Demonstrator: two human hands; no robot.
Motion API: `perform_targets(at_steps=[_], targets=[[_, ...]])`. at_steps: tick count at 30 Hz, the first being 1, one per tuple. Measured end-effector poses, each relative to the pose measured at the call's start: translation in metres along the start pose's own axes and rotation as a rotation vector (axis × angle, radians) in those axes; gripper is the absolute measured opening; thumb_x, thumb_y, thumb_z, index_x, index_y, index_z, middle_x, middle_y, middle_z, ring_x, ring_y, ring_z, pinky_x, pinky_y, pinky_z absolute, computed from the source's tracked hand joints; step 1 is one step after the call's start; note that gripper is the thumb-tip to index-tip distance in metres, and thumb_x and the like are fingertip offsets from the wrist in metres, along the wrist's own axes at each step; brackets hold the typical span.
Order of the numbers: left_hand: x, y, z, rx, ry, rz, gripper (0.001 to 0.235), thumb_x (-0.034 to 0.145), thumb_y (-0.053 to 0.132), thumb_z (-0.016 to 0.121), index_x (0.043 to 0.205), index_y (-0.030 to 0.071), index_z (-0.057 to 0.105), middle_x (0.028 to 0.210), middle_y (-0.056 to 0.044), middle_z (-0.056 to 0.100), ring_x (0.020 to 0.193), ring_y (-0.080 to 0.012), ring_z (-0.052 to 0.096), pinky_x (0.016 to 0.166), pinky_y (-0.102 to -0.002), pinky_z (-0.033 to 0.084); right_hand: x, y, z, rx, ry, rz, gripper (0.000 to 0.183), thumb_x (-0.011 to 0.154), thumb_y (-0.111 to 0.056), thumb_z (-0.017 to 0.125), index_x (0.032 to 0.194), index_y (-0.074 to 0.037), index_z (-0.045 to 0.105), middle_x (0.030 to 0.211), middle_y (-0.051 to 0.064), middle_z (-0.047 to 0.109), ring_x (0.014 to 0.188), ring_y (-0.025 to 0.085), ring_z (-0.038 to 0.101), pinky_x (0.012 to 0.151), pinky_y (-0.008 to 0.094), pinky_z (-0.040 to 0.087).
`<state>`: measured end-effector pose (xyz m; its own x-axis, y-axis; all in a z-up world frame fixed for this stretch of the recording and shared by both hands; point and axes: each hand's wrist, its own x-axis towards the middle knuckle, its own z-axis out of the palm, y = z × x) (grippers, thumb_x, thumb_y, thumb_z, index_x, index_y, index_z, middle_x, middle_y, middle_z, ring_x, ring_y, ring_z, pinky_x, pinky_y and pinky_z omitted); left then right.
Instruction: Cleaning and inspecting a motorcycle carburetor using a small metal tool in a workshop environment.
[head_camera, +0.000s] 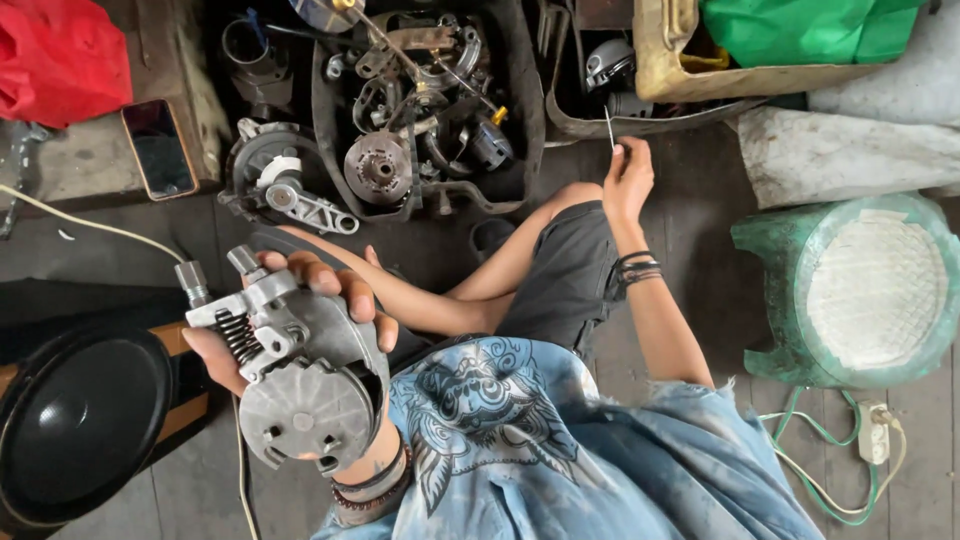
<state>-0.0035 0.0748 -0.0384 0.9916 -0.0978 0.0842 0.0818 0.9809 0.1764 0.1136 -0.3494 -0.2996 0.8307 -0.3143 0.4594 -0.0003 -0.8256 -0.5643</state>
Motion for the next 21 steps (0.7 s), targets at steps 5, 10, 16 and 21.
perform_targets(at_steps=[5, 10, 16, 21], targets=[[0.001, -0.002, 0.003, -0.009, 0.004, 0.01, 0.068, 0.108, 0.062, 0.047, 0.148, 0.007, 0.056, 0.129, -0.021, 0.064, 0.108, -0.0385, 0.062, 0.075, -0.051, 0.053, -0.006, -0.018, 0.013, -0.048, -0.041, 0.093, 0.014, 0.097, -0.003, 0.058, 0.109, -0.007, 0.062, 0.091, 0.011, 0.065, 0.071, 0.031, 0.062, 0.068, 0.043, 0.051], [0.006, -0.003, 0.003, 0.015, 0.029, 0.023, 0.065, 0.108, 0.058, 0.049, 0.145, 0.005, 0.056, 0.126, -0.021, 0.064, 0.106, -0.0369, 0.061, 0.072, -0.049, 0.055, -0.008, -0.026, 0.017, -0.042, -0.057, 0.153, 0.016, 0.092, 0.002, 0.059, 0.105, -0.008, 0.062, 0.075, 0.008, 0.063, 0.058, 0.023, 0.057, 0.059, 0.038, 0.049], [0.008, -0.008, 0.001, 0.016, 0.037, 0.031, 0.069, 0.108, 0.063, 0.042, 0.146, 0.006, 0.058, 0.125, -0.02, 0.066, 0.104, -0.0366, 0.063, 0.072, -0.048, 0.054, -0.008, -0.039, 0.016, -0.057, -0.136, 0.106, 0.033, 0.091, 0.004, 0.056, 0.121, -0.009, 0.06, 0.091, 0.014, 0.065, 0.064, 0.03, 0.058, 0.064, 0.045, 0.049], [0.009, -0.007, 0.0, -0.005, 0.044, 0.039, 0.07, 0.108, 0.063, 0.042, 0.145, 0.007, 0.057, 0.124, -0.02, 0.066, 0.103, -0.0364, 0.063, 0.072, -0.047, 0.052, -0.007, -0.045, 0.012, -0.108, -0.177, 0.069, 0.027, 0.09, 0.004, 0.057, 0.115, -0.005, 0.06, 0.09, 0.017, 0.063, 0.064, 0.038, 0.06, 0.06, 0.049, 0.048]])
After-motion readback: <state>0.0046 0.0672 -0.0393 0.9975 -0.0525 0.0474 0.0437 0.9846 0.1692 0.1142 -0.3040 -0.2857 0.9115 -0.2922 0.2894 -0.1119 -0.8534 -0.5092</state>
